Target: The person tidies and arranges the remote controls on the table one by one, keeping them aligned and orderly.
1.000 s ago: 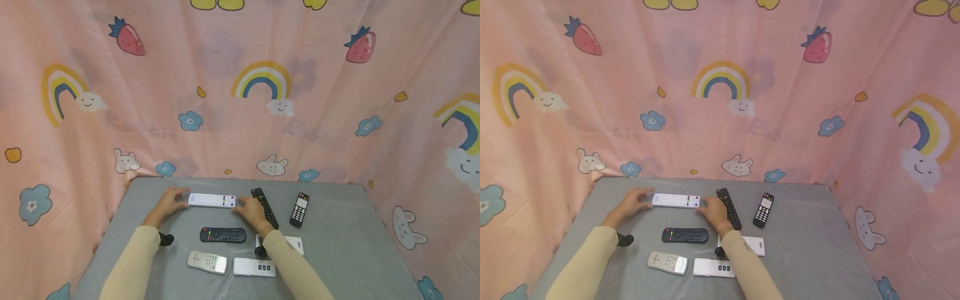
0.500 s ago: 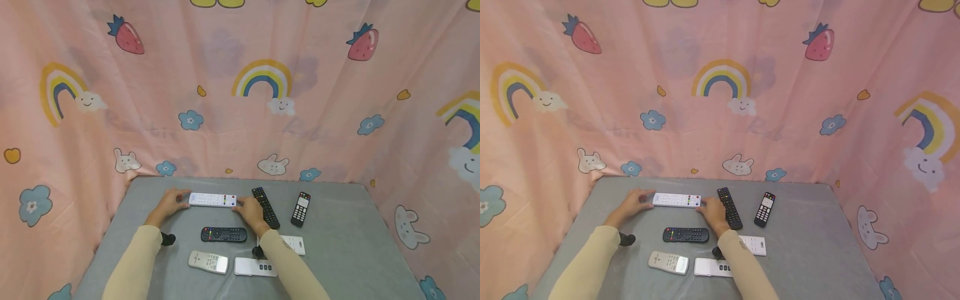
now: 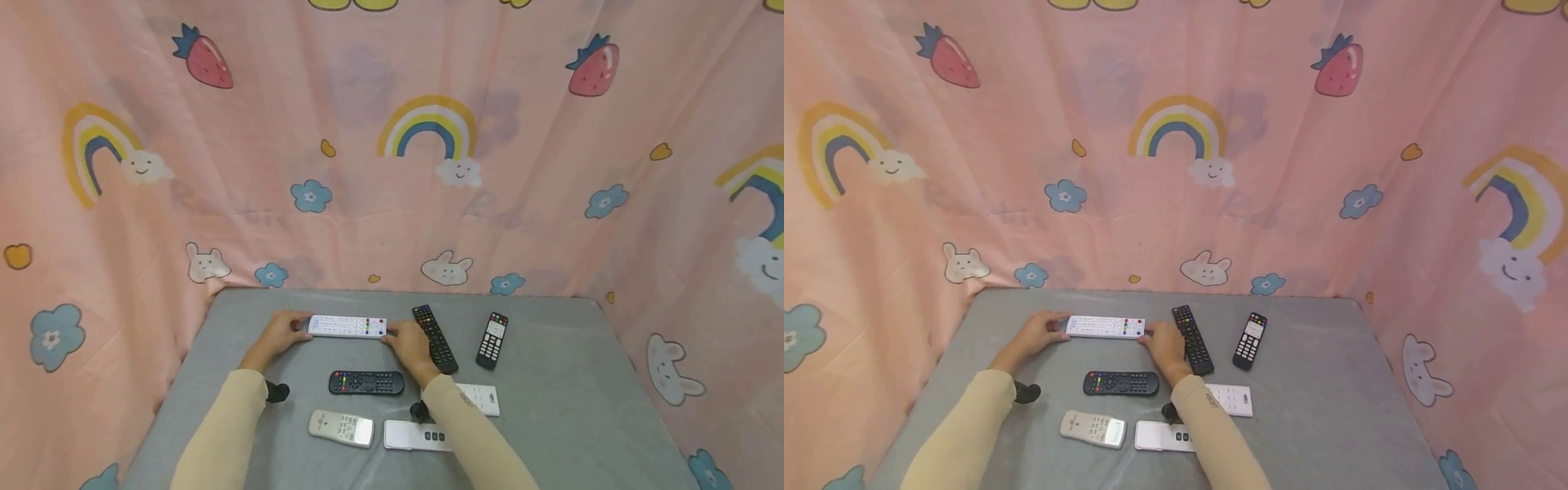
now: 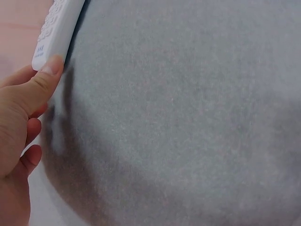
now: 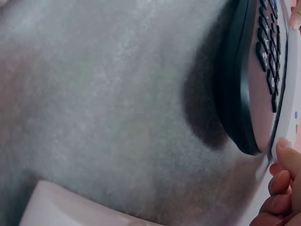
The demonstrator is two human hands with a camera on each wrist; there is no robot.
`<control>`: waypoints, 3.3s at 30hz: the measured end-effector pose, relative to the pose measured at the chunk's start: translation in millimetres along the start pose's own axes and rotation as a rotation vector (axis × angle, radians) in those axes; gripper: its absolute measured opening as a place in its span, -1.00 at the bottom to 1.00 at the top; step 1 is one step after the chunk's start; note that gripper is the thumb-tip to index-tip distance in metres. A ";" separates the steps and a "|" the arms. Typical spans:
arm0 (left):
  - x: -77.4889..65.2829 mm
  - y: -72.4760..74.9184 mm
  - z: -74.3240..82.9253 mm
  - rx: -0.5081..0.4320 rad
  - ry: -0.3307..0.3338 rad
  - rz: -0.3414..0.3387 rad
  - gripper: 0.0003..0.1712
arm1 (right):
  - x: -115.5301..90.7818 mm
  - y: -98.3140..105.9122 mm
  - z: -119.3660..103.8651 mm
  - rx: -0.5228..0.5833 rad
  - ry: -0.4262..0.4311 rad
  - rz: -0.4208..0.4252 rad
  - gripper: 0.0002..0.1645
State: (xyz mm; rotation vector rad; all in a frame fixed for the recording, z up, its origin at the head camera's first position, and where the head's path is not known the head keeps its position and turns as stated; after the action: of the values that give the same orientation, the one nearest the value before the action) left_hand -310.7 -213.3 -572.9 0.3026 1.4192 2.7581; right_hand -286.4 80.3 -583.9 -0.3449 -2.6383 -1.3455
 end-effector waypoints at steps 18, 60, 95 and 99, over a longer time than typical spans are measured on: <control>-7.2 8.7 9.1 -0.089 -0.036 0.070 -0.40 | 12.1 12.4 5.2 0.063 0.044 -0.017 -0.62; -61.7 -2.7 14.3 -0.267 0.026 0.294 -0.36 | 31.8 -8.1 -22.0 0.244 0.004 -0.082 -0.54; -82.0 -13.5 3.1 -0.319 0.086 0.373 -0.57 | 39.5 -42.2 -42.5 0.344 -0.094 -0.197 -0.43; -85.5 -10.7 5.5 -0.313 0.060 0.390 -0.62 | 42.2 -46.7 -44.7 0.355 -0.086 -0.205 -0.43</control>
State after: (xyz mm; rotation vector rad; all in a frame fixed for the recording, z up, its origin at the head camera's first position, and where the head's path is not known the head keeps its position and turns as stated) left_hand -226.5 -212.0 -592.1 0.5375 1.0006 3.2650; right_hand -338.1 23.0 -583.7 -0.0876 -2.9788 -0.8961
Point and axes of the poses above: each hand's wrist, its own x-axis towards the middle knuckle, its own y-axis out of the back of the hand, z = x × y, the point moved 4 cm from there along x, towards the middle knuckle, and after that the axes turned 13 degrees about z, right-handed, at the moved point
